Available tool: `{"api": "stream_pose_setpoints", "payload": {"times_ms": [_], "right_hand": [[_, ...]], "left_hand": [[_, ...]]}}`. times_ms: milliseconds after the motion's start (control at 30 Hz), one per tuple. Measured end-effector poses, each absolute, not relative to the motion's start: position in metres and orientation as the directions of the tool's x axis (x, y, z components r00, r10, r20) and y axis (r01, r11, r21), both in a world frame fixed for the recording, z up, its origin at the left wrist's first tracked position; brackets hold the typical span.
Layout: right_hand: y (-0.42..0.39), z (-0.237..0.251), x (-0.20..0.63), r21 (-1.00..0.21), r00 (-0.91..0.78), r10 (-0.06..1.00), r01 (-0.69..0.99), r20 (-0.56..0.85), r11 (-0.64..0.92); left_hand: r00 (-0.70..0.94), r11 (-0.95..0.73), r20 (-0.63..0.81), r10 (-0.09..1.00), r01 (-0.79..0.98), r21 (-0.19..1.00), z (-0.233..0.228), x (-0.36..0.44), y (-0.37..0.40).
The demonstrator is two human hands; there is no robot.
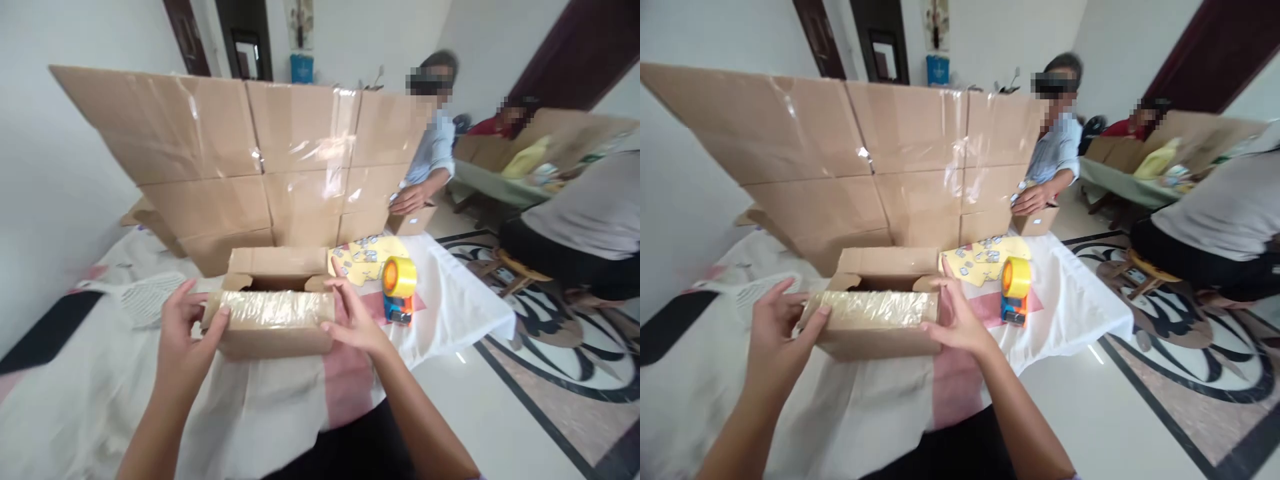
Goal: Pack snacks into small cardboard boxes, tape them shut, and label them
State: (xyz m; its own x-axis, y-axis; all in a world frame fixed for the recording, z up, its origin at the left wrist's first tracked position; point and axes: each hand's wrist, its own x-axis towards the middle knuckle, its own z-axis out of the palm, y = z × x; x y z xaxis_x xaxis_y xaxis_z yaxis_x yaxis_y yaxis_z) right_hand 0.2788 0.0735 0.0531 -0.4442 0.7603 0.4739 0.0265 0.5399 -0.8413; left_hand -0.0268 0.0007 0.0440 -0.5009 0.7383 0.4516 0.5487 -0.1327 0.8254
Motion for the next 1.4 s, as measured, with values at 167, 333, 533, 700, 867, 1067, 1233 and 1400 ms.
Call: {"api": "stream_pose_setpoints", "payload": {"times_ms": [167,333,533,700,867,1067,1233,1400], "right_hand": [[0.090,0.049,0.275,-0.889,-0.398,0.797,-0.141,0.453,0.435],[0.089,0.048,0.266,-0.817,-0.337,0.757,-0.072,0.560,0.572],[0.076,0.056,0.275,-0.704,-0.324,0.741,0.247,0.588,0.666],[0.072,0.048,0.343,-0.701,0.261,0.683,0.499,0.682,0.509],[0.102,0.022,0.416,-0.960,0.499,0.821,0.118,0.279,0.254],[0.105,0.004,0.420,-0.973,0.156,0.969,-0.099,0.193,0.210],[0.080,0.007,0.411,-0.974,0.117,0.974,-0.096,0.192,0.204],[0.014,0.003,0.361,-0.957,0.093,0.972,-0.181,0.214,0.228]], "left_hand": [[-0.473,-0.084,0.358,0.805,0.507,0.858,0.036,-0.026,0.022],[-0.226,-0.172,0.699,0.678,0.876,0.450,0.064,-0.011,0.005],[0.450,-0.478,0.636,0.626,0.867,-0.143,0.072,0.017,0.010],[0.379,-0.389,0.679,0.628,0.909,-0.148,0.054,0.031,0.009],[0.341,-0.381,0.719,0.606,0.918,-0.114,0.046,0.032,0.006],[0.233,-0.368,0.753,0.615,0.930,0.013,0.058,0.044,0.004],[0.197,-0.437,0.791,0.580,0.894,0.098,0.071,0.054,-0.013],[-0.053,-0.488,0.825,0.562,0.784,0.383,0.046,0.097,-0.054]]}}
